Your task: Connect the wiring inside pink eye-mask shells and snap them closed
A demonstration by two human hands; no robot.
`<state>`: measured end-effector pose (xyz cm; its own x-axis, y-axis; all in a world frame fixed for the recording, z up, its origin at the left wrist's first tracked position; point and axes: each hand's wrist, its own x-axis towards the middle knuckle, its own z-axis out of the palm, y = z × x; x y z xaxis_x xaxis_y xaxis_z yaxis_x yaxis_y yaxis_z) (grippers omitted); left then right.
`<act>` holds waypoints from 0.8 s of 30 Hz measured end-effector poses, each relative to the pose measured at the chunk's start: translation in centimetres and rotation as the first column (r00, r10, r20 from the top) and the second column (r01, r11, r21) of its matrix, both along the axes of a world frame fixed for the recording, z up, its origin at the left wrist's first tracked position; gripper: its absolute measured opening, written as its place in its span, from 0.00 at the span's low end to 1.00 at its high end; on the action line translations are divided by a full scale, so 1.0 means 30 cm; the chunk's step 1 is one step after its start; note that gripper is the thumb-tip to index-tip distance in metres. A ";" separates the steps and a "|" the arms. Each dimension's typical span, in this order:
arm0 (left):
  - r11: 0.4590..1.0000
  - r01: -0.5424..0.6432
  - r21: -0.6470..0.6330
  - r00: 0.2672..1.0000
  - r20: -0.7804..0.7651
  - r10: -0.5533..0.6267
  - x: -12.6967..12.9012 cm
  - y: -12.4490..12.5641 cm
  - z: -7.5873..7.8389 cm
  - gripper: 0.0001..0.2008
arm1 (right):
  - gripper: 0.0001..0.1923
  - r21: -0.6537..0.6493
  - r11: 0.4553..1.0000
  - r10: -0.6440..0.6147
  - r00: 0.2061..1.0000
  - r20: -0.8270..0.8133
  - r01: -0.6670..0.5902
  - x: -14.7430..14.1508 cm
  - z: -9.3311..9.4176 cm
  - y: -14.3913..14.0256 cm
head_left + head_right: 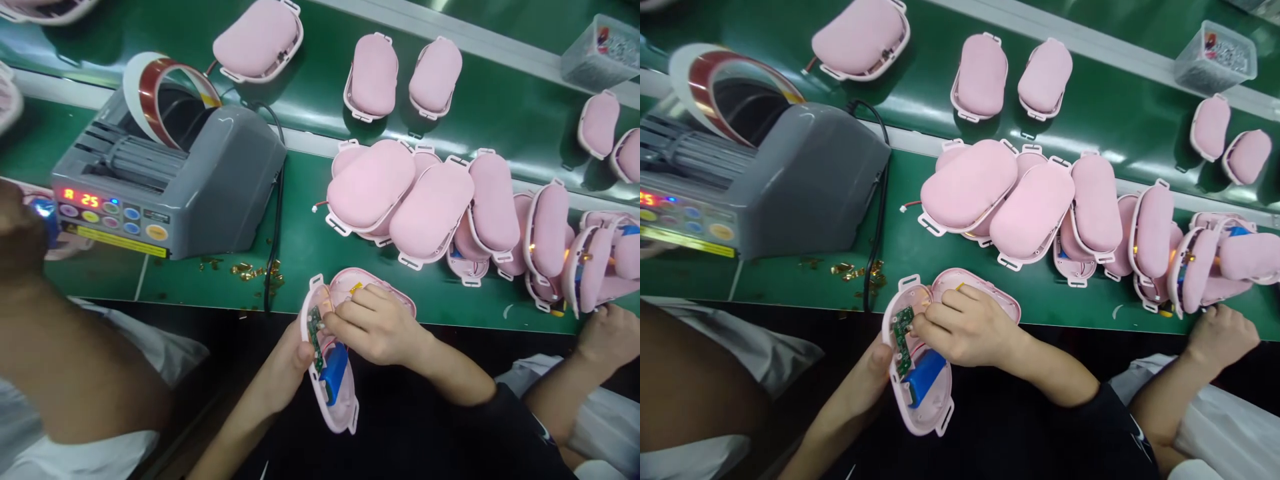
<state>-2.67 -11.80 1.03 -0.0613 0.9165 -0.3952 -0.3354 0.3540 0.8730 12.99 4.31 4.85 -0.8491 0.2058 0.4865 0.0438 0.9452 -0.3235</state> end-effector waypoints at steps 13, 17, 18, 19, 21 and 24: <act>0.989 0.136 0.059 0.966 -0.229 -0.119 -0.007 0.074 0.087 0.46 | 0.15 -0.039 0.980 0.198 0.980 0.030 -0.197 0.010 -0.010 0.072; 0.984 0.178 0.025 0.943 -0.290 -0.163 -0.015 0.067 0.072 0.44 | 0.12 -0.105 0.980 0.169 0.986 0.004 -0.168 -0.007 -0.055 0.068; 0.983 0.183 0.012 0.936 -0.307 -0.171 -0.014 0.062 0.065 0.44 | 0.12 -0.131 0.983 0.134 0.991 0.010 -0.131 -0.014 -0.063 0.064; 0.984 0.178 0.004 0.935 -0.313 -0.168 -0.013 0.057 0.056 0.44 | 0.12 -0.158 0.983 0.094 0.995 0.021 -0.089 -0.021 -0.066 0.061; 0.990 0.142 0.007 0.952 -0.275 -0.135 -0.006 0.045 0.036 0.43 | 0.13 -0.197 0.980 0.032 0.998 0.047 -0.022 -0.027 -0.059 0.064; 0.998 0.061 0.034 0.981 -0.188 -0.054 0.009 0.026 0.004 0.44 | 0.16 -0.217 0.976 -0.014 0.999 0.031 0.020 0.015 -0.020 0.099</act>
